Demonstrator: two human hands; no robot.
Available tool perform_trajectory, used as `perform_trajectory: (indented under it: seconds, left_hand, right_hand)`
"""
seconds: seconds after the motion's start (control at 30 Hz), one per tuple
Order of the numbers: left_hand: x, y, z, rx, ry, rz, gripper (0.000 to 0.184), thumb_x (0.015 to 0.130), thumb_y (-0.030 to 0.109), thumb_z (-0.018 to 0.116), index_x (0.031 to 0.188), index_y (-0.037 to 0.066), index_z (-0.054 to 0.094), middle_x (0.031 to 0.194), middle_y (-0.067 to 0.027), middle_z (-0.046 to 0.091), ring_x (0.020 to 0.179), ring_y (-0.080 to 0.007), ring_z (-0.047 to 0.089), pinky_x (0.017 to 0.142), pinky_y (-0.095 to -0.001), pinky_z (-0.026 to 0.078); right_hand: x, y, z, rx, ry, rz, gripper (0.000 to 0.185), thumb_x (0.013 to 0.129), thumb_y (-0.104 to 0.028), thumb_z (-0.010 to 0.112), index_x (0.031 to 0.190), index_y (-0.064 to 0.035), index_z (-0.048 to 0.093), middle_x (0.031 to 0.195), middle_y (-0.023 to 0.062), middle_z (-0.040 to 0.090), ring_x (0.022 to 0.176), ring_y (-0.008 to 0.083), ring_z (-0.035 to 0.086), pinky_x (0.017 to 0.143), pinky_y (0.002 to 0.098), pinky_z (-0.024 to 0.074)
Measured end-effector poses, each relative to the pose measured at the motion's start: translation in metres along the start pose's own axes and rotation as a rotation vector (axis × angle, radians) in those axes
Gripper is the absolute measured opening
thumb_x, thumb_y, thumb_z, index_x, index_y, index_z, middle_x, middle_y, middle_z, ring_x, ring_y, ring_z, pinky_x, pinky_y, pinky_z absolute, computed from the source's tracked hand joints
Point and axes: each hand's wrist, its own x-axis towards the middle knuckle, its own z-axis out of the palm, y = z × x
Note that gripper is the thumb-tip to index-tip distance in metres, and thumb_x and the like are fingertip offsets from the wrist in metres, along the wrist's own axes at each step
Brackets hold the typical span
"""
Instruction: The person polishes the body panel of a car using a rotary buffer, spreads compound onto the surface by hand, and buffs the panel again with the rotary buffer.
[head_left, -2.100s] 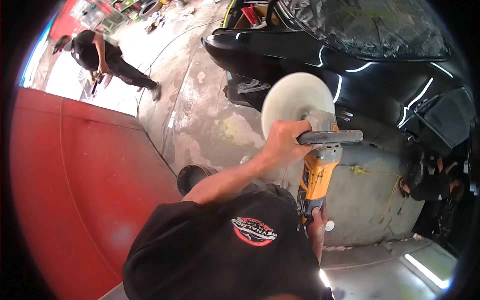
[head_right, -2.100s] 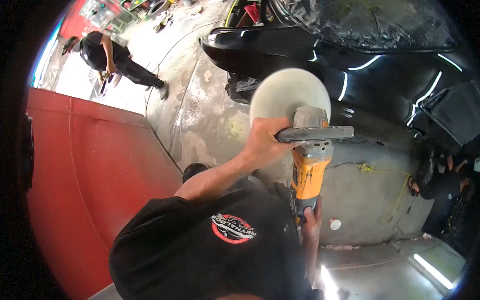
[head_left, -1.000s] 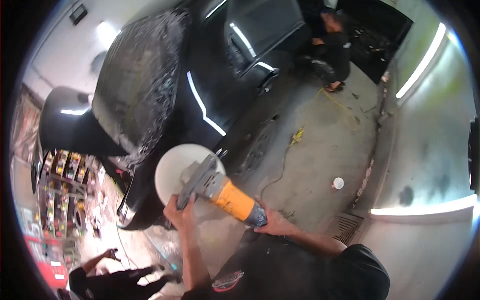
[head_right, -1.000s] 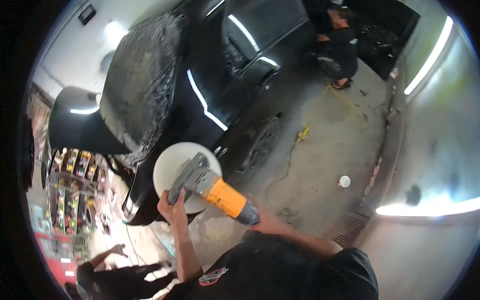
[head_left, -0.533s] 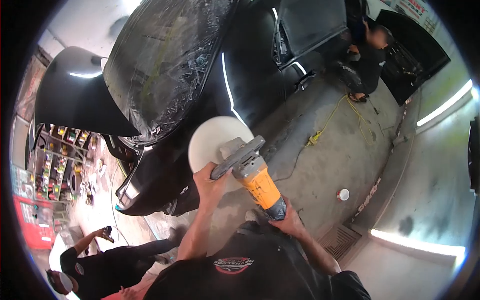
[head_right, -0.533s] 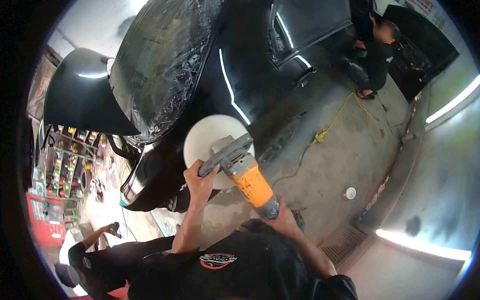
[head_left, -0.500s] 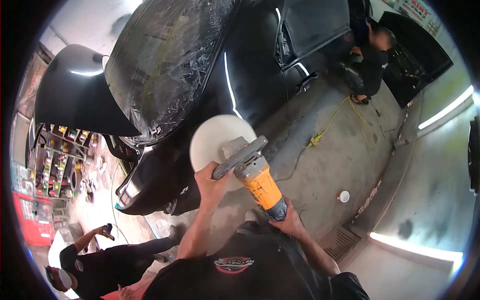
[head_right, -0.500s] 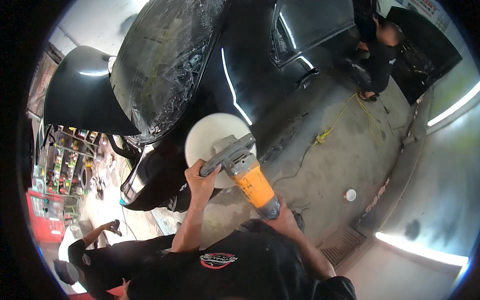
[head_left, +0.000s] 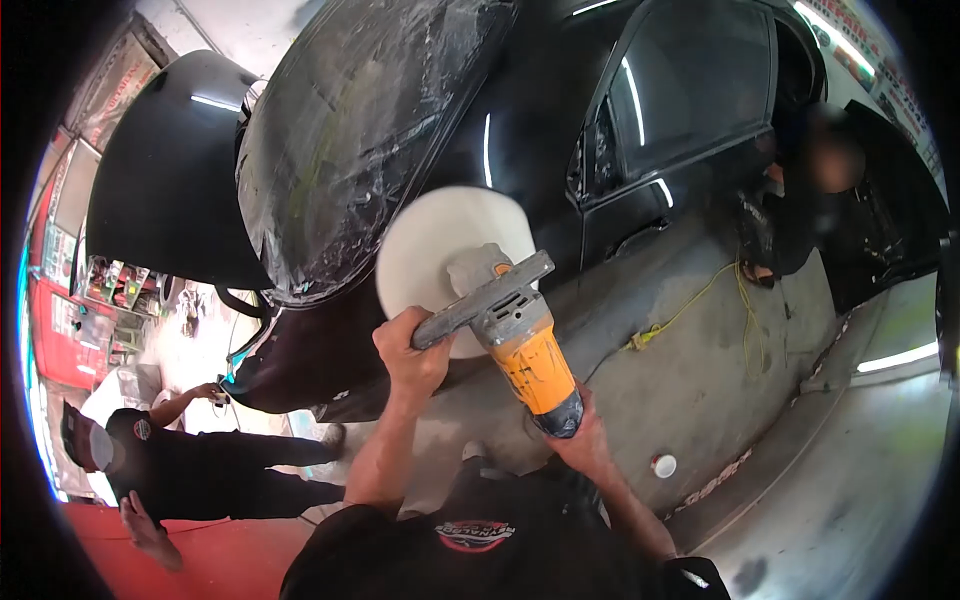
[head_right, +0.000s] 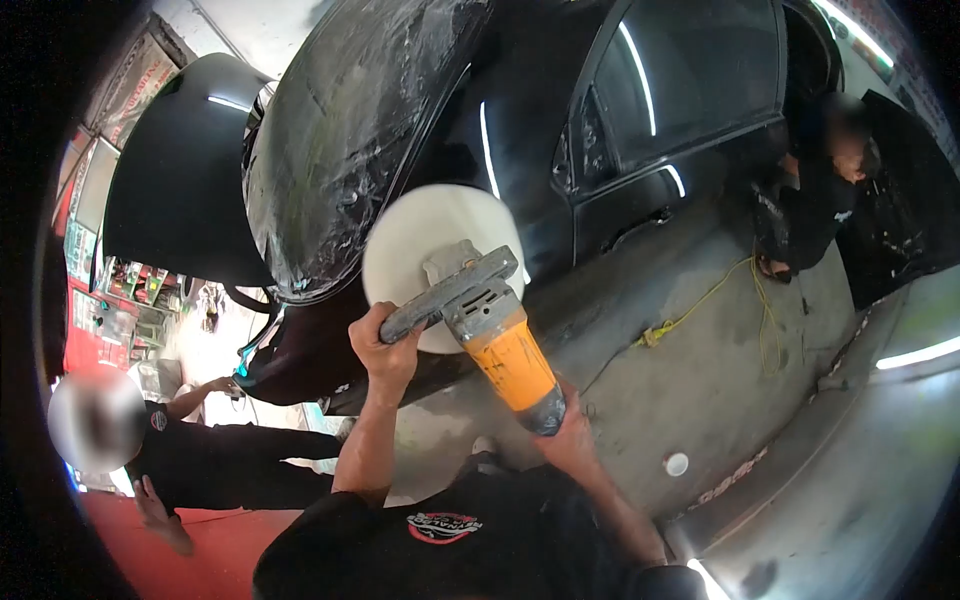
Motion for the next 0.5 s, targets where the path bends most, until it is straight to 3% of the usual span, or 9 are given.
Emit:
perform_trajectory:
  seconds: [0.13,0.23,0.33,0.4,0.47,0.5]
  left_hand:
    - [0.043,0.024,0.030,0.056,0.038,0.084,0.019,0.064,0.000,0.076,0.068,0.002,0.058,0.055,-0.0101,0.055,0.044,-0.0194,0.053,0.048,-0.0279,0.041]
    - [0.080,0.046,0.054,0.064,0.079,0.156,0.018,0.065,0.001,0.076,0.069,0.002,0.058,0.056,-0.0122,0.055,0.047,-0.0219,0.055,0.050,-0.0293,0.043]
    - [0.121,0.060,0.076,0.073,0.077,0.164,0.018,0.065,0.002,0.075,0.071,0.001,0.059,0.058,-0.0141,0.056,0.049,-0.0234,0.057,0.051,-0.0307,0.045]
    - [0.151,0.069,0.094,0.067,0.141,0.272,0.024,0.065,0.005,0.080,0.072,0.001,0.057,0.057,-0.0135,0.052,0.048,-0.0232,0.051,0.052,-0.0316,0.042]
    - [0.180,0.086,0.106,0.080,0.088,0.174,0.026,0.067,0.009,0.083,0.076,-0.002,0.061,0.061,-0.0164,0.059,0.055,-0.0169,0.062,0.057,-0.0318,0.047]
    - [0.196,0.089,0.115,0.043,0.098,0.203,0.027,0.068,0.010,0.084,0.082,-0.003,0.065,0.068,-0.0188,0.066,0.063,-0.0177,0.069,0.061,-0.0314,0.051]
  right_hand:
    - [0.030,-0.022,-0.035,0.071,0.040,-0.002,0.087,0.070,-0.009,0.077,0.146,-0.0060,0.035,0.128,0.0248,0.059,0.122,0.0397,0.058,0.101,0.0432,0.0464]
    - [0.057,-0.030,-0.060,0.106,0.074,-0.147,0.085,0.070,-0.006,0.077,0.144,-0.0043,0.036,0.129,0.0220,0.058,0.123,0.0346,0.057,0.101,0.0414,0.0456]
    - [0.085,-0.045,-0.083,0.150,0.103,-0.182,0.092,0.062,-0.004,0.084,0.140,-0.0020,0.036,0.125,0.0184,0.057,0.119,0.0294,0.056,0.100,0.0404,0.0451]
    - [0.102,-0.062,-0.100,0.111,0.156,-0.184,0.090,0.062,-0.003,0.084,0.139,-0.0021,0.038,0.122,0.0172,0.058,0.116,0.0283,0.057,0.099,0.0397,0.0455]
    - [0.120,-0.074,-0.114,0.103,0.186,-0.200,0.088,0.061,-0.002,0.084,0.137,-0.0022,0.040,0.119,0.0153,0.059,0.113,0.0264,0.058,0.098,0.0388,0.0459]
    - [0.133,-0.079,-0.122,0.116,0.195,-0.222,0.086,0.061,-0.001,0.083,0.136,-0.0022,0.041,0.118,0.0140,0.060,0.111,0.0251,0.058,0.097,0.0382,0.0462]
